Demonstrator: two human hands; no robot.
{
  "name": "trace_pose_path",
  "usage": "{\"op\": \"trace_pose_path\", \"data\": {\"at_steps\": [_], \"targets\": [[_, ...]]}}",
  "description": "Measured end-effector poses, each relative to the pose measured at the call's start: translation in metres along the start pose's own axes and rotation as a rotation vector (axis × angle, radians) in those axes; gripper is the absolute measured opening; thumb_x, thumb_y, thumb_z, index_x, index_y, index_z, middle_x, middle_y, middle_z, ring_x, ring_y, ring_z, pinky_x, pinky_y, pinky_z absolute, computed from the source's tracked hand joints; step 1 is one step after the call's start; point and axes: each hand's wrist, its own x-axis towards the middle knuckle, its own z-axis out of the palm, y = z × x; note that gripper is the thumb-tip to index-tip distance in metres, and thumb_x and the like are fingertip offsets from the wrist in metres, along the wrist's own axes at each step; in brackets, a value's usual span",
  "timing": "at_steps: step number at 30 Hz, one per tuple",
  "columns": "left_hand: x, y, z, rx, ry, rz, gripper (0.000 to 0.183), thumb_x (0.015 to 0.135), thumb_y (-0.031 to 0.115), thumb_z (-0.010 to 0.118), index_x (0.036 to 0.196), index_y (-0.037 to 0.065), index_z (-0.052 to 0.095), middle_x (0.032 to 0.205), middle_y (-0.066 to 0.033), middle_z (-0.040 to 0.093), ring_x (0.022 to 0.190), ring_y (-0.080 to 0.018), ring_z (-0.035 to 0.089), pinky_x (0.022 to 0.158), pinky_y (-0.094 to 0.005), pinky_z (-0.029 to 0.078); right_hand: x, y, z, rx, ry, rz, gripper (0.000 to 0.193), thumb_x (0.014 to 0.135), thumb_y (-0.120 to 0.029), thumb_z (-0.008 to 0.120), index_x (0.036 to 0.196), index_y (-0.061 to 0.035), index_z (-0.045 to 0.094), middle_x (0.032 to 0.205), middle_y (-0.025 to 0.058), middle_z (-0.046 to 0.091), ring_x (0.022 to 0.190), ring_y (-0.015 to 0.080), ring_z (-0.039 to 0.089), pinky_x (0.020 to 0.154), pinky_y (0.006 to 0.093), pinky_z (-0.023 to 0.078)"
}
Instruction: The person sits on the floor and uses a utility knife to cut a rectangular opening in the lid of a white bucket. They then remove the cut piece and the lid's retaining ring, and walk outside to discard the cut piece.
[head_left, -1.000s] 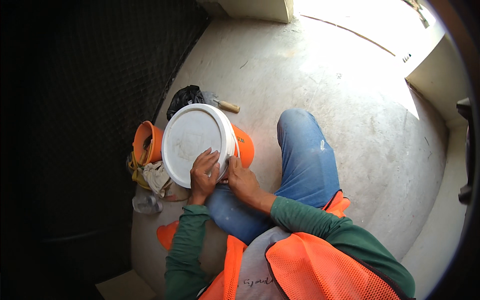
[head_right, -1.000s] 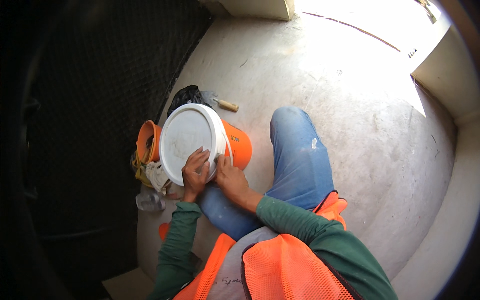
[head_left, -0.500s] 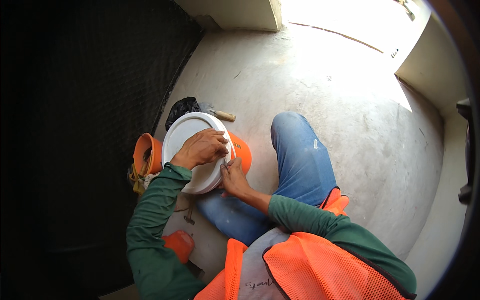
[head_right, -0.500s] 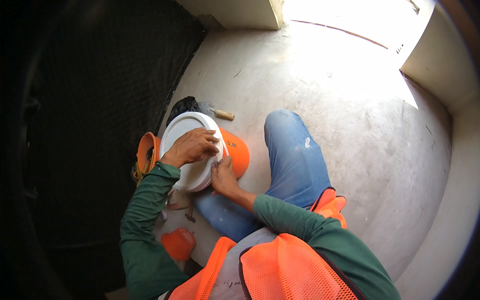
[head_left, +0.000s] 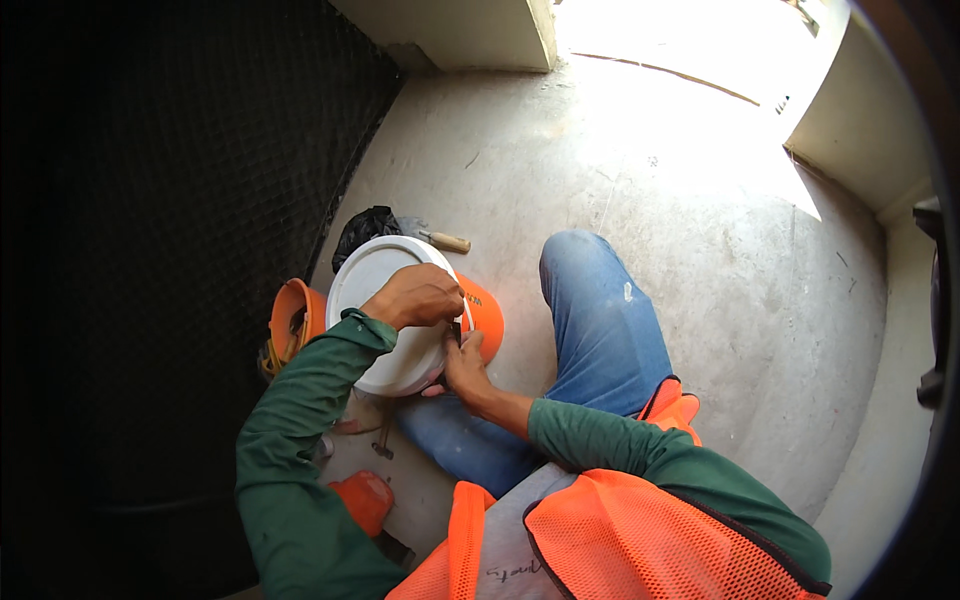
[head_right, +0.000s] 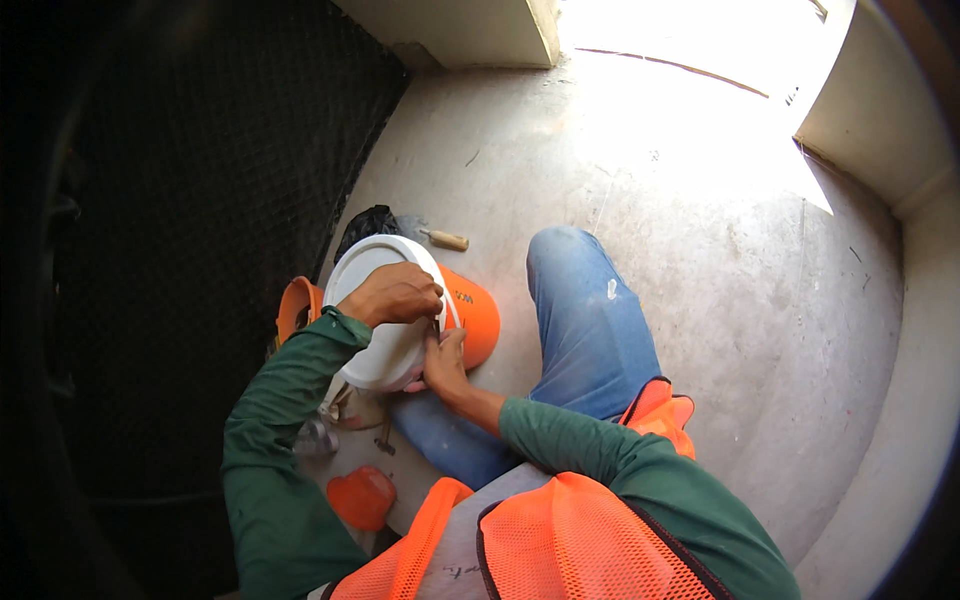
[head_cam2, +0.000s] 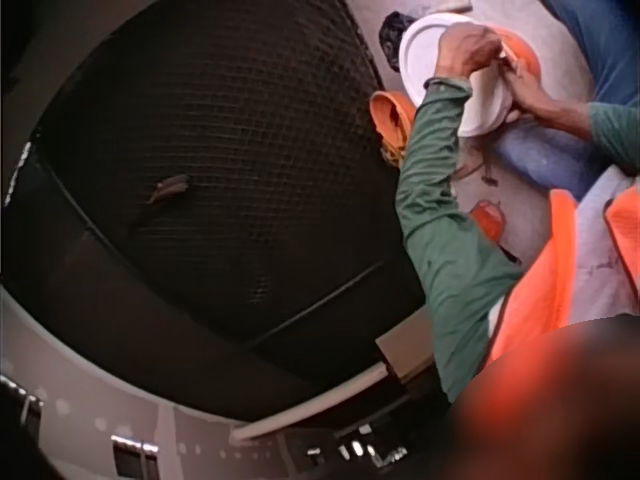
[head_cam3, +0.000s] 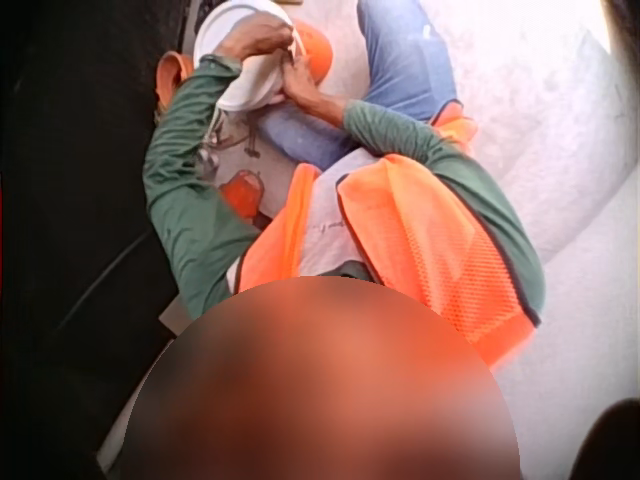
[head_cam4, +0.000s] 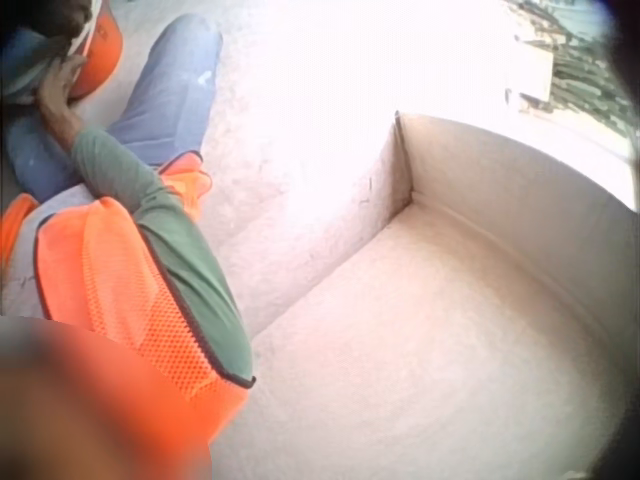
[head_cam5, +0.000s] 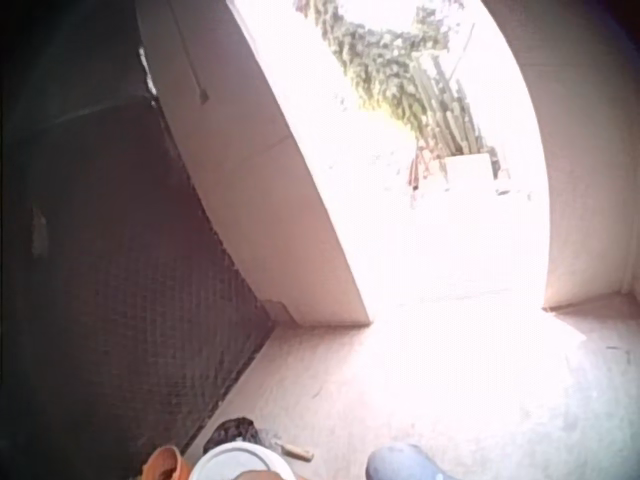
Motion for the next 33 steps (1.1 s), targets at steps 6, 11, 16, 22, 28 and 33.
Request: {"op": "trace_pose_path", "data": {"at_steps": [6,11,16,22,28,33], "targets": [[0.008,-0.009,-0.005,0.108,-0.018,0.172,0.016,0.088,0.015,0.068,0.095,0.015,0.083,0.097,-0.0053,0.078,0.097,-0.0299,0.077,0.082,-0.0434,0.062,0.003,-0.007,-0.024,-0.116,-0.158,-0.047,0.041,0.115,-0.039,0.049,0.139,-0.0088,0.036,0.125,0.0211,0.059,0.081,0.0275,0.073,0.052,0.0428,0.067],[-0.001,-0.014,-0.010,0.036,-0.047,0.169,0.016,0.091,0.013,0.065,0.091,0.014,0.082,0.100,-0.0052,0.078,0.098,-0.0289,0.077,0.084,-0.0434,0.063,0.014,-0.009,-0.040,-0.673,-0.105,-0.520,0.034,0.114,-0.031,0.050,0.131,-0.0036,0.039,0.111,0.0283,0.066,0.085,0.0440,0.073,0.074,0.0574,0.062],[-0.015,-0.013,-0.009,-0.176,0.078,0.083,0.014,0.093,0.016,0.067,0.095,0.015,0.081,0.105,-0.0035,0.078,0.100,-0.0272,0.076,0.084,-0.0436,0.062,0.010,-0.014,-0.052,-1.049,-0.112,-0.298,0.036,0.111,-0.028,0.050,0.127,0.0039,0.044,0.113,0.0337,0.072,0.099,0.0552,0.071,0.092,0.0624,0.053],[-0.020,-0.006,0.000,-0.211,0.164,0.022,0.011,0.091,0.017,0.071,0.096,0.016,0.080,0.107,-0.0020,0.077,0.099,-0.0275,0.076,0.083,-0.0438,0.061,0.005,-0.021,-0.062,-1.115,-0.139,-0.485,0.036,0.108,-0.029,0.052,0.128,0.0004,0.047,0.112,0.0298,0.073,0.099,0.0520,0.072,0.084,0.0625,0.054],[-0.021,-0.004,0.001,-0.243,0.167,-0.028,0.010,0.091,0.016,0.071,0.095,0.015,0.081,0.110,-0.0021,0.078,0.100,-0.0268,0.076,0.084,-0.0422,0.062,0.016,-0.020,-0.071,-1.196,-0.199,-0.613,0.035,0.105,-0.025,0.052,0.131,-0.0017,0.048,0.110,0.0307,0.073,0.096,0.0498,0.073,0.081,0.0623,0.054],[-0.022,-0.003,0.003,-0.236,0.187,-0.028,0.013,0.090,0.014,0.071,0.097,0.015,0.082,0.114,-0.0019,0.078,0.102,-0.0263,0.077,0.084,-0.0409,0.062,0.028,-0.024,-0.072,-1.251,-0.266,-0.582,0.031,0.106,-0.028,0.052,0.129,-0.0068,0.046,0.099,0.0268,0.074,0.091,0.0523,0.071,0.078,0.0647,0.053]]}}
